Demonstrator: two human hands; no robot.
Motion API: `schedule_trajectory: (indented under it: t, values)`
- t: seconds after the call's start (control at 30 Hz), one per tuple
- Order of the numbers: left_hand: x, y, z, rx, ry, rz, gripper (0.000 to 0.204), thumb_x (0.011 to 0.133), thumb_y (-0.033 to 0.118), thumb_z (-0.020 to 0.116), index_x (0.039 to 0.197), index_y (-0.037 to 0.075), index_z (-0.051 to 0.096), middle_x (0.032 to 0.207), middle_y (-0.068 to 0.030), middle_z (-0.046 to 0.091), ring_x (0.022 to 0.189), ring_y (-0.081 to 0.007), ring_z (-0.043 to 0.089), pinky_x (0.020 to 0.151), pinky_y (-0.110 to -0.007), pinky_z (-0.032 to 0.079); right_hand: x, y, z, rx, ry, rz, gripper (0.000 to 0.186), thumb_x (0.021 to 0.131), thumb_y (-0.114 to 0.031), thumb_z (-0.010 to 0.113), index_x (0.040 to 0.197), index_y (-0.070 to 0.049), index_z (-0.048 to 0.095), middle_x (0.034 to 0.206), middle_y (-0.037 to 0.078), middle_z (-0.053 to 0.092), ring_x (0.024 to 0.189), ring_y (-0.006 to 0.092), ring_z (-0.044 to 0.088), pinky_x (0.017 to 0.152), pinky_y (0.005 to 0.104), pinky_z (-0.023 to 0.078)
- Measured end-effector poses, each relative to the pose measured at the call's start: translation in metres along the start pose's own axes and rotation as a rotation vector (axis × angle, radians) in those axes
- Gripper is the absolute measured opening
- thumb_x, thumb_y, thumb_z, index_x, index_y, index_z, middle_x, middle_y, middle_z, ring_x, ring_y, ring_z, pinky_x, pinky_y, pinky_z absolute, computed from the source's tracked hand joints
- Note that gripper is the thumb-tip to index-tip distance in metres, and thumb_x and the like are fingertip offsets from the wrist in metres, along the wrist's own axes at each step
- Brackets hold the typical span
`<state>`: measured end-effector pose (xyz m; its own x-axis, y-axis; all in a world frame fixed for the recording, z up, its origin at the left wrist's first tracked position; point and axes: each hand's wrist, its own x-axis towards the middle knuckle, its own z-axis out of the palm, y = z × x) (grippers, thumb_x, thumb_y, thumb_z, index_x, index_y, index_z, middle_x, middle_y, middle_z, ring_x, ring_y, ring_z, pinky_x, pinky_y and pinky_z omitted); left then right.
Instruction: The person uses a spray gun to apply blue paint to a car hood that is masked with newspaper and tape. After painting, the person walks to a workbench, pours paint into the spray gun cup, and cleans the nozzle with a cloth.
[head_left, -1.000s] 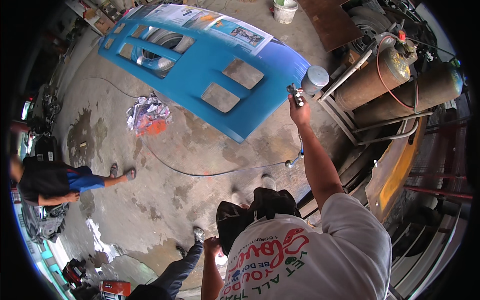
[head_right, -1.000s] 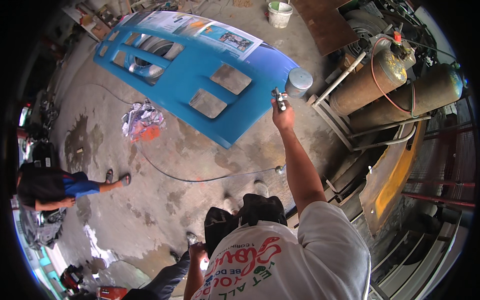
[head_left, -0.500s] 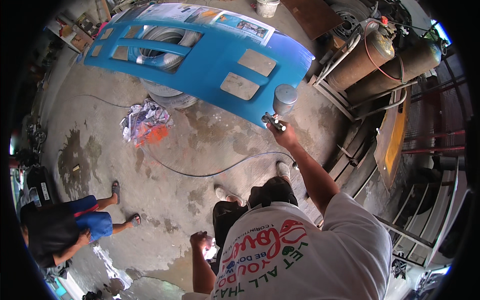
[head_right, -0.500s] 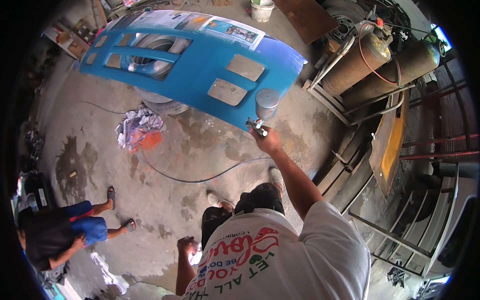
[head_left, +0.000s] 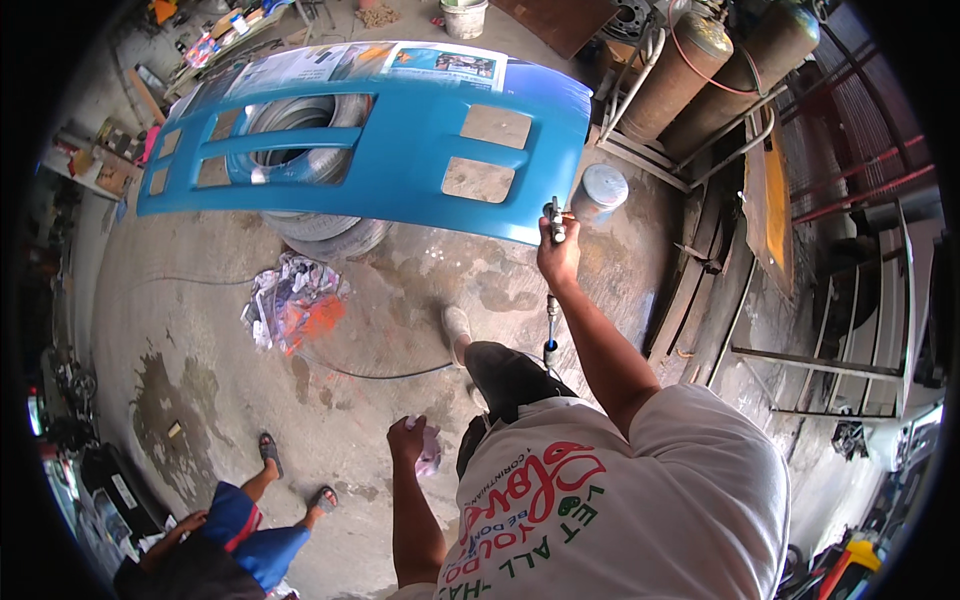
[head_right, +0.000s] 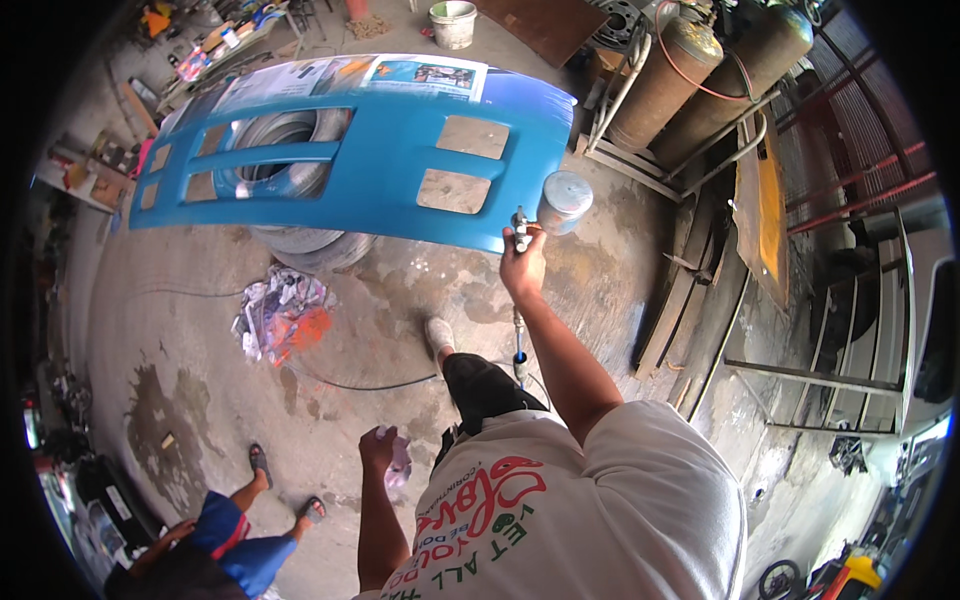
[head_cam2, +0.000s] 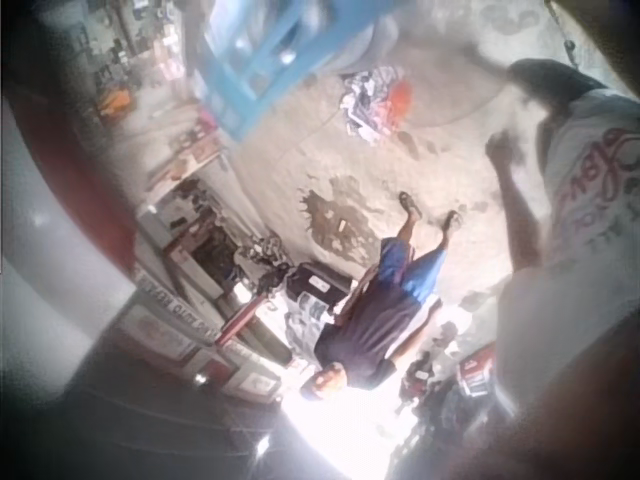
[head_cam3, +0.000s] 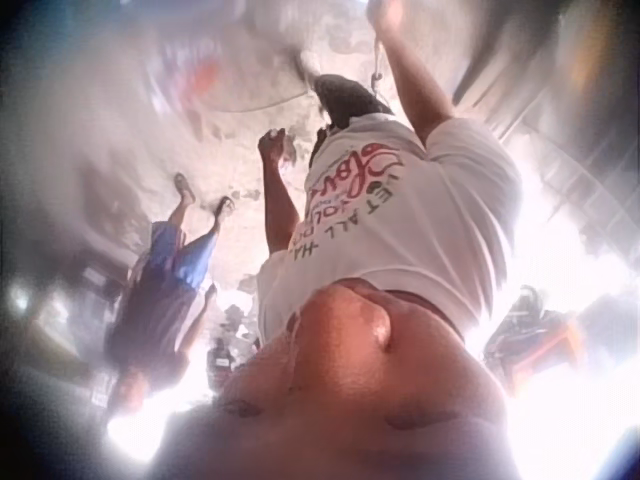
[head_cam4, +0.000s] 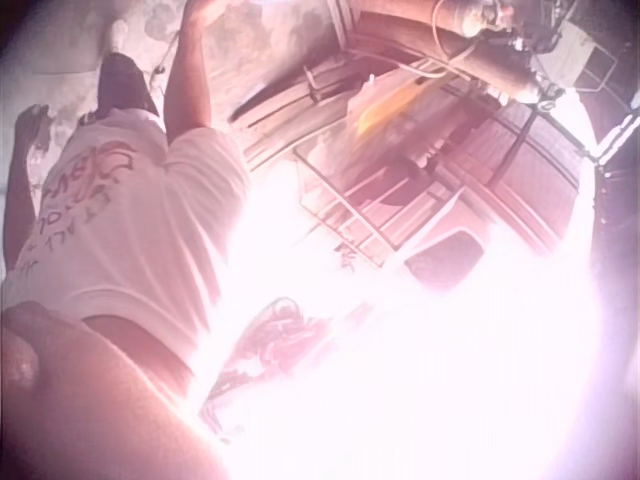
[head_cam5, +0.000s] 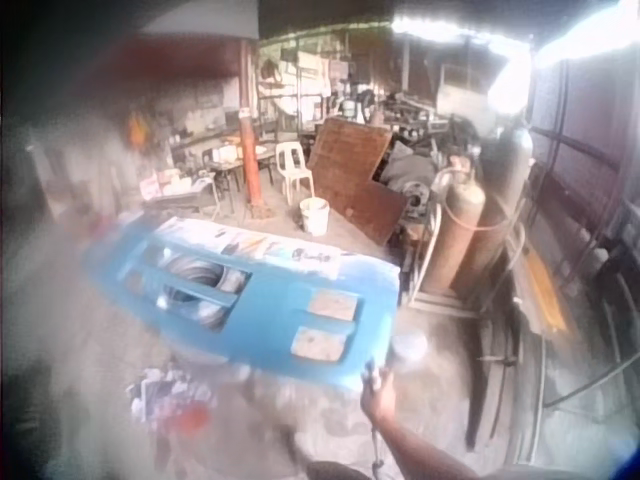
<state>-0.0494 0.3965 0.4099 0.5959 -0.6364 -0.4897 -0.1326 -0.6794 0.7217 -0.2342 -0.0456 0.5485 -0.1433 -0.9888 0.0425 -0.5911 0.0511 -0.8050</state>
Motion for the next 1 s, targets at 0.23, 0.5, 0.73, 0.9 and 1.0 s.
schedule_trajectory:
  t: [0.23,0.5,0.73,0.9,1.0]
  values:
    - [0.112,0.100,-0.055,0.176,-0.136,0.217,0.036,0.087,0.032,0.077,0.080,-0.002,0.068,0.073,-0.0213,0.068,0.066,-0.0360,0.066,0.064,-0.045,0.050,0.007,-0.036,0.079,0.345,-0.110,0.042,0.053,0.100,-0.038,0.068,0.137,-0.003,0.054,0.105,0.022,0.072,0.098,0.0385,0.071,0.087,0.0449,0.053]
    - [0.251,0.142,-0.117,0.361,-0.341,0.270,0.032,0.086,0.029,0.077,0.081,-0.002,0.068,0.076,-0.0221,0.068,0.069,-0.0344,0.067,0.067,-0.045,0.052,0.087,-0.056,0.140,0.086,0.372,-0.017,0.048,0.100,-0.024,0.066,0.139,0.000,0.050,0.118,0.025,0.068,0.111,0.0407,0.066,0.096,0.0438,0.049]
    - [0.325,0.271,-0.064,0.375,-0.742,0.569,0.050,0.086,0.031,0.076,0.130,0.012,0.064,0.118,-0.0185,0.070,0.111,-0.0356,0.068,0.093,-0.045,0.055,0.146,-0.080,0.179,0.360,0.309,0.056,0.032,0.103,-0.025,0.065,0.123,-0.002,0.056,0.096,0.011,0.067,0.086,0.0224,0.064,0.078,0.0344,0.049]
    - [0.354,0.306,-0.013,0.291,-0.797,0.868,0.078,0.088,0.029,0.073,0.155,0.013,0.036,0.147,-0.0197,0.052,0.132,-0.0396,0.055,0.105,-0.047,0.049,0.172,-0.104,0.195,0.144,0.543,0.008,0.039,0.103,-0.018,0.062,0.136,-0.003,0.050,0.114,0.019,0.067,0.105,0.0314,0.064,0.096,0.0404,0.047]
    - [0.364,0.312,-0.011,0.232,-0.795,0.873,0.084,0.087,0.029,0.074,0.157,0.011,0.031,0.148,-0.0238,0.049,0.132,-0.0424,0.054,0.105,-0.048,0.050,0.187,-0.099,0.203,0.240,0.479,0.047,0.035,0.102,-0.025,0.064,0.130,-0.008,0.055,0.116,0.020,0.069,0.107,0.0411,0.066,0.093,0.0450,0.050]
